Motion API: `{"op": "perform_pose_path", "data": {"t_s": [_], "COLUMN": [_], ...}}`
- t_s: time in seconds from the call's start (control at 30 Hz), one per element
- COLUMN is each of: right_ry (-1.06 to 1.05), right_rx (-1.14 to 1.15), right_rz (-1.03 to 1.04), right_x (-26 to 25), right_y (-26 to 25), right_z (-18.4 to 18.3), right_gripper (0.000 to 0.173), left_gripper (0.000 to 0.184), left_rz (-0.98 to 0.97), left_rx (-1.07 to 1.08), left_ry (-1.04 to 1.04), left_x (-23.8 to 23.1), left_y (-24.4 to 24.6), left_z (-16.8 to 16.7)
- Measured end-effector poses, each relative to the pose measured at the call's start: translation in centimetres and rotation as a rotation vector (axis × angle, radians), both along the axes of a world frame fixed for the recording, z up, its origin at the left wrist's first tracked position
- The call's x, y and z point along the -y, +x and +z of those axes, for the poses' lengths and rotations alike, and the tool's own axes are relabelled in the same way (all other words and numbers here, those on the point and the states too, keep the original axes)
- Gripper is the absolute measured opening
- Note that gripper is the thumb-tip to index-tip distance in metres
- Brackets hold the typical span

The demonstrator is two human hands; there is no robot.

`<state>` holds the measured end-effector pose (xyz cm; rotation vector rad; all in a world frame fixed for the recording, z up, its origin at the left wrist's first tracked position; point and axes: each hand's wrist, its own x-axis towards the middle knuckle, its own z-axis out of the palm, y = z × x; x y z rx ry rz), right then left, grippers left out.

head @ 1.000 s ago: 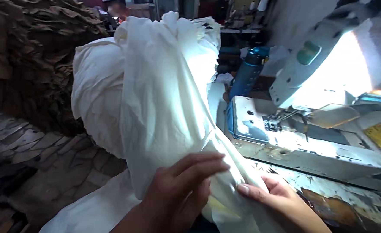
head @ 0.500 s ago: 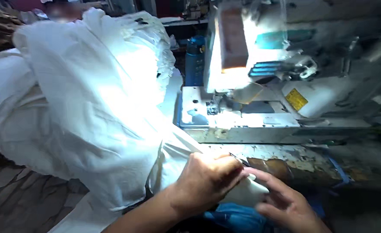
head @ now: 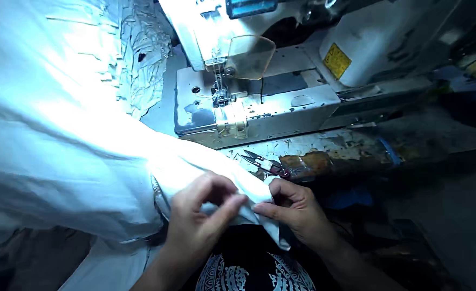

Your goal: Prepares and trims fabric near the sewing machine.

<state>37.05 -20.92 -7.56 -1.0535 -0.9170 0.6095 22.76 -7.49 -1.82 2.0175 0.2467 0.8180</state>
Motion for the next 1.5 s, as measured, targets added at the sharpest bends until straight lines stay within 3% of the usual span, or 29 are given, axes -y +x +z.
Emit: {"op": "perform_pose_path", "data": {"t_s": [0.13,0.2,0.37,0.77,1.0,1.23,1.37,1.43,1.5], "right_ry": [0.018,0.016,0.023,0.007,0.008,0.008,-0.005,-0.008,-0.023], "right_rx": [0.109,-0.039,-0.254,-0.233,-0.23,-0.12,-0.118,0.01,0.277], "right_rz": [0.063,0.105,0.214,0.019,-0.029,-0.074,-0.075,-0.127,-0.268], "right_x": [-1.1,-1.5,-1.9,-1.8,-0.9,-0.8,-0.6,-0.3,-0.3], "right_y": [-1.4,-2.2,-3.1,-3.4,-2.5,-2.2,-2.1,-2.1,-2.2], "right_z": [0.3,0.9,1.6,1.0,0.6,0.7,0.5,0.3,0.1], "right_gripper": [0.013,0.005,0.007,0.006,0.013,0.014,0.01,0.006,0.01], "left_gripper": [0.024,0.024,0.016,0.013,0.015,0.012,0.006,0.007,0.009], "left_rz": [0.022,0.034,0.032,0.065,0.044,0.04,0.004,-0.005,-0.015], "left_rx": [-0.027,-0.013,0.026,0.062,0.004,-0.024,-0.04,-0.021,0.003], "left_ry": [-0.071,-0.077,-0.101,0.078,0.021,0.088,-0.202,-0.229,-0.158], "left_x": [0.9,0.5,0.0,0.6,1.3,1.2,1.2,1.1,1.0], "left_y": [-0.9,-1.4,-2.3,-1.6,-0.6,0.5,0.4,0.4,0.5], "left_z": [-1.9,-1.8,-1.4,-2.2,-2.7,-2.8,-2.2,-2.3,-2.5]}}
